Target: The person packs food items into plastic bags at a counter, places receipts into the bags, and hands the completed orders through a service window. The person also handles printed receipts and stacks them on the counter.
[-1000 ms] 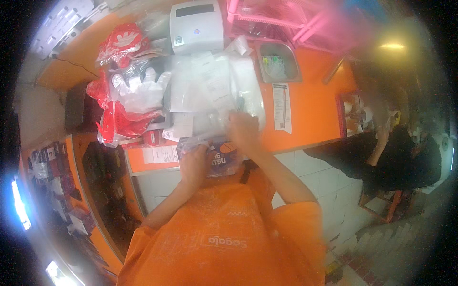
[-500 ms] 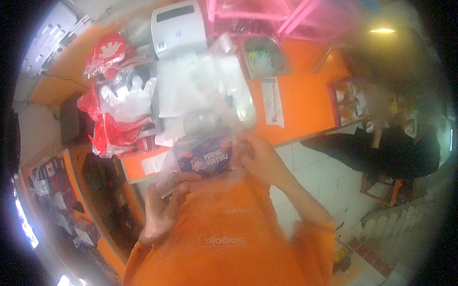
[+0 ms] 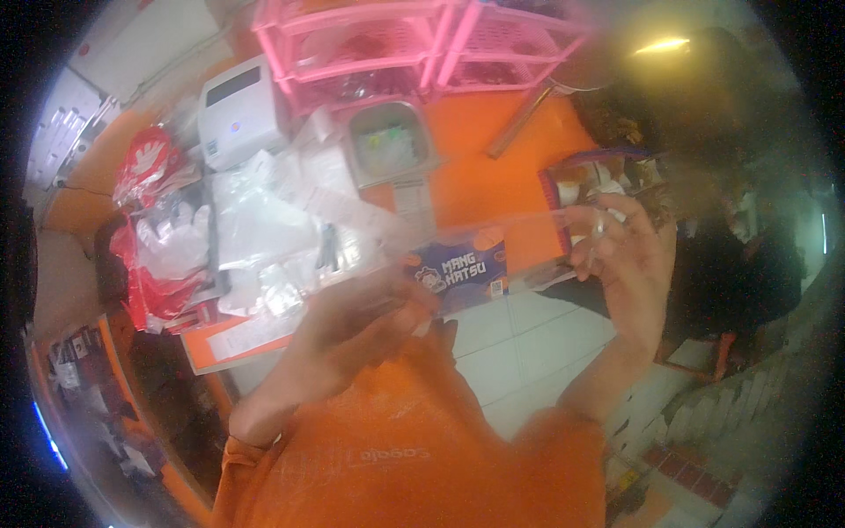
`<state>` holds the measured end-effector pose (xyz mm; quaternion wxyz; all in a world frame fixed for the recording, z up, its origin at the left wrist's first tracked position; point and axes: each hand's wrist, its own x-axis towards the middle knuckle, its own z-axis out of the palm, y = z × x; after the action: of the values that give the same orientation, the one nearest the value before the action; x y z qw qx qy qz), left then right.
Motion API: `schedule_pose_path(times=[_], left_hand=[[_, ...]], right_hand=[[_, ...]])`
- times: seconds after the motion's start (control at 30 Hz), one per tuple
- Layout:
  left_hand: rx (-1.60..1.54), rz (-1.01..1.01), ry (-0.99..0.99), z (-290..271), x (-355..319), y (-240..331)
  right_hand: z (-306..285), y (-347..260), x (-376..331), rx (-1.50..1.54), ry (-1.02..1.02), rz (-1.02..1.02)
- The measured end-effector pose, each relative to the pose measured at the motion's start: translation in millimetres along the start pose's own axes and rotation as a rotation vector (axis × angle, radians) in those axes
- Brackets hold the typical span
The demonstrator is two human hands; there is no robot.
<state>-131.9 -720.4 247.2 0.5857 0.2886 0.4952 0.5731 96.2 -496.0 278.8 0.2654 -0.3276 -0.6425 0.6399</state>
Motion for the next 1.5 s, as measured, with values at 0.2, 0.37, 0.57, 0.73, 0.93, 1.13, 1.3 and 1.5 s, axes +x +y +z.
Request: schedule_pose_path(times=[0.2,0.37,0.57,0.73,0.93,1.13,1.3,1.5], left_hand=[[0.276,0.012,0.106,56,146,-33],[0.755,0.091,0.314,77,180,-72],[1.205,0.219,0.690,-6,214,-163],[1.775,-0.177,0.216,-64,189,-205],[1.958,-0.324,-0.051,-98,104,-170],[1.497,-0.415,0.265,-23,131,-193],[0.257,-0.059,0.535,58,200,-280],[0.472,0.027,0.601,38,221,-313]], right_hand=[[-97,51,33,-0.197,0.091,0.188],[-119,69,49,-1.263,0.163,-0.294],[-72,111,121,-0.802,-0.377,-0.089],[-59,192,138,-1.219,-0.562,-0.193],[-87,208,124,-1.359,-0.400,-0.133],[-85,216,122,-1.462,-0.342,-0.088],[-97,228,130,-0.895,-0.497,0.328],[-82,212,113,-0.932,-0.468,0.130]])
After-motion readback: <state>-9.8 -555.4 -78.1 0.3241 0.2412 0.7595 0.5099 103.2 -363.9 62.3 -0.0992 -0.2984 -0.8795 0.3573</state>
